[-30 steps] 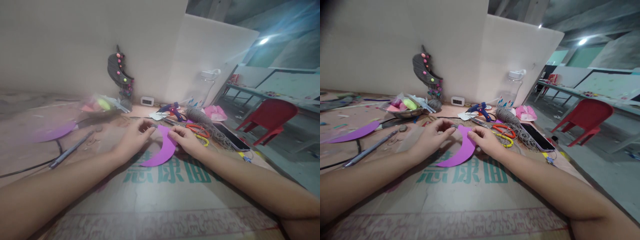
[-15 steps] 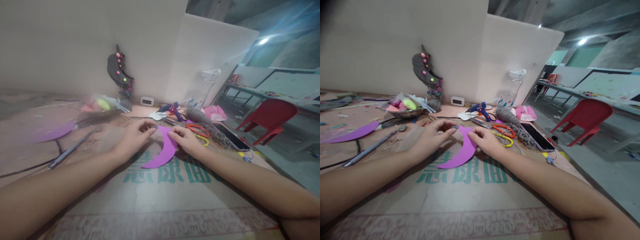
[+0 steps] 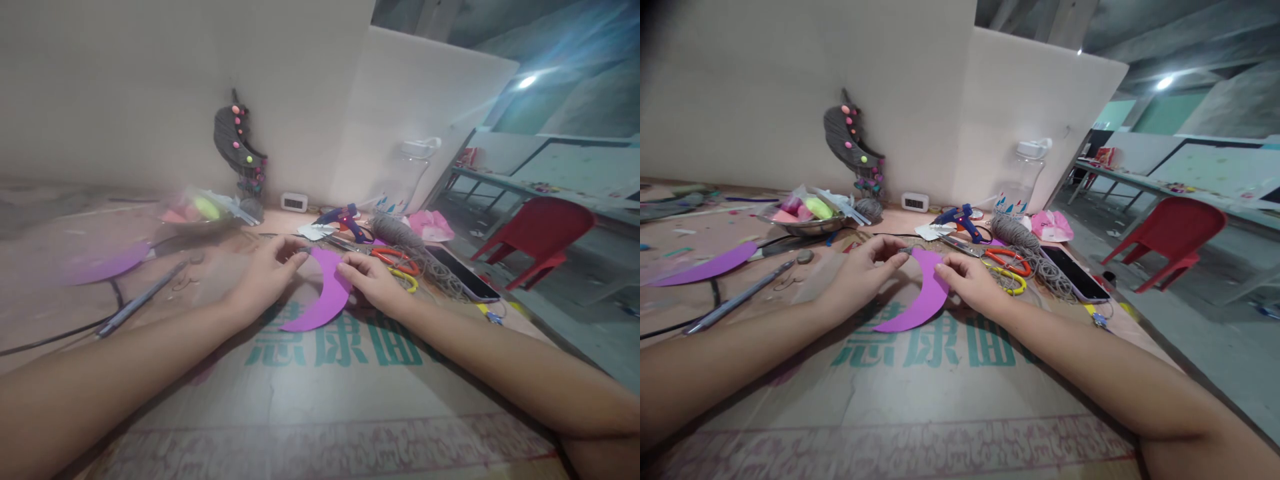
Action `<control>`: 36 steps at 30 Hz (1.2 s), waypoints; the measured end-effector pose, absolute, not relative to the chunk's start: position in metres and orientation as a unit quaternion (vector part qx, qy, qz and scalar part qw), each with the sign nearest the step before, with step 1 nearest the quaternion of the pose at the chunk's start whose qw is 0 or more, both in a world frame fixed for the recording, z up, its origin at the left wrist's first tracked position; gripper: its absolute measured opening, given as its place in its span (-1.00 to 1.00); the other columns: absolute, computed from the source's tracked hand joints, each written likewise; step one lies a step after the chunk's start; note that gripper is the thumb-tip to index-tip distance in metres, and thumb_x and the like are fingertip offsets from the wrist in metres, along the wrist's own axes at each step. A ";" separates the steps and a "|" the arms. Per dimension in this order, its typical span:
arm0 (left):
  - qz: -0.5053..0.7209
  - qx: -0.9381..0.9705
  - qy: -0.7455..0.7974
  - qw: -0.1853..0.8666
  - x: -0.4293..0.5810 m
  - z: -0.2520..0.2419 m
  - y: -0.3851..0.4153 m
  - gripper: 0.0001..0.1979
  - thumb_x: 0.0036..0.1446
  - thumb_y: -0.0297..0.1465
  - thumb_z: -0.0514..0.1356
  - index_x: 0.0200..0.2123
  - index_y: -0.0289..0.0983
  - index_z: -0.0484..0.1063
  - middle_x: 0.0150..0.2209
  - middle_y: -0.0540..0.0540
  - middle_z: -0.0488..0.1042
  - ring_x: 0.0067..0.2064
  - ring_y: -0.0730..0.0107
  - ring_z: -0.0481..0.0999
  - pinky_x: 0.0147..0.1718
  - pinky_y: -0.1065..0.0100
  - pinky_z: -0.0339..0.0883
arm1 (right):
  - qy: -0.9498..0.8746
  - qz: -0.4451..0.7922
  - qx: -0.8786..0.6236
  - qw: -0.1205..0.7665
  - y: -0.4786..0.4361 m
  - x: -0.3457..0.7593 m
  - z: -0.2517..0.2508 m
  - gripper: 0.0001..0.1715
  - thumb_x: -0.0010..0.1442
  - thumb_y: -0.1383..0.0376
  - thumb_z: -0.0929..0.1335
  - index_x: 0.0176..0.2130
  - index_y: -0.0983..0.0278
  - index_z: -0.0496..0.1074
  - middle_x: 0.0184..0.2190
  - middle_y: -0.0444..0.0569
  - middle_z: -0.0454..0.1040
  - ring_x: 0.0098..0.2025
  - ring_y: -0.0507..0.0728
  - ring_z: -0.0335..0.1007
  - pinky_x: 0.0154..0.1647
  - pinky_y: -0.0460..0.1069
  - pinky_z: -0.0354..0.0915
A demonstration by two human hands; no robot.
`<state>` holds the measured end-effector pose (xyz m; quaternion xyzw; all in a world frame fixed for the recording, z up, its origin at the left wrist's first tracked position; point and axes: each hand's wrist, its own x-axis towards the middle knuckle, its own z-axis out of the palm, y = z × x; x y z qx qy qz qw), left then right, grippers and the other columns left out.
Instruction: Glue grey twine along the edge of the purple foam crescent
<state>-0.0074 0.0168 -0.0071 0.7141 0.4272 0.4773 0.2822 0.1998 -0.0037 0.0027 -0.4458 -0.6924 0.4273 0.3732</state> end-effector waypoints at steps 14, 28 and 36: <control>0.470 0.718 0.422 0.293 -0.007 -0.009 0.019 -0.75 0.15 -0.27 0.13 -0.15 -0.27 0.39 -0.22 -0.08 0.46 -0.21 0.34 0.44 -0.18 0.31 0.31 | -0.712 0.399 -0.454 0.358 -0.003 0.198 0.003 -0.65 0.16 0.04 0.32 -0.35 0.29 0.35 -0.62 -0.22 0.27 -0.64 -0.05 0.12 -0.65 -0.14 0.05; 0.390 0.729 0.350 0.440 -0.001 -0.005 0.005 -0.66 0.16 -0.18 0.11 -0.11 -0.24 0.49 -0.24 -0.09 0.56 -0.28 0.30 0.53 -0.36 0.35 0.41 | -0.800 0.084 -0.432 0.408 -0.004 0.201 -0.002 -0.68 0.24 0.27 0.25 -0.04 0.25 0.45 -0.29 -0.05 0.55 -0.34 0.09 0.41 -0.29 -0.03 0.31; 0.363 0.763 0.328 0.423 -0.002 -0.006 0.003 -0.63 0.21 -0.13 0.05 -0.16 -0.27 0.47 -0.24 -0.12 0.56 -0.25 0.27 0.53 -0.29 0.33 0.40 | -0.899 -0.007 -0.324 0.296 -0.005 0.202 -0.006 -0.47 0.25 0.22 0.27 0.18 0.26 0.25 -0.14 0.10 0.53 -0.21 0.16 0.45 -0.19 0.06 0.36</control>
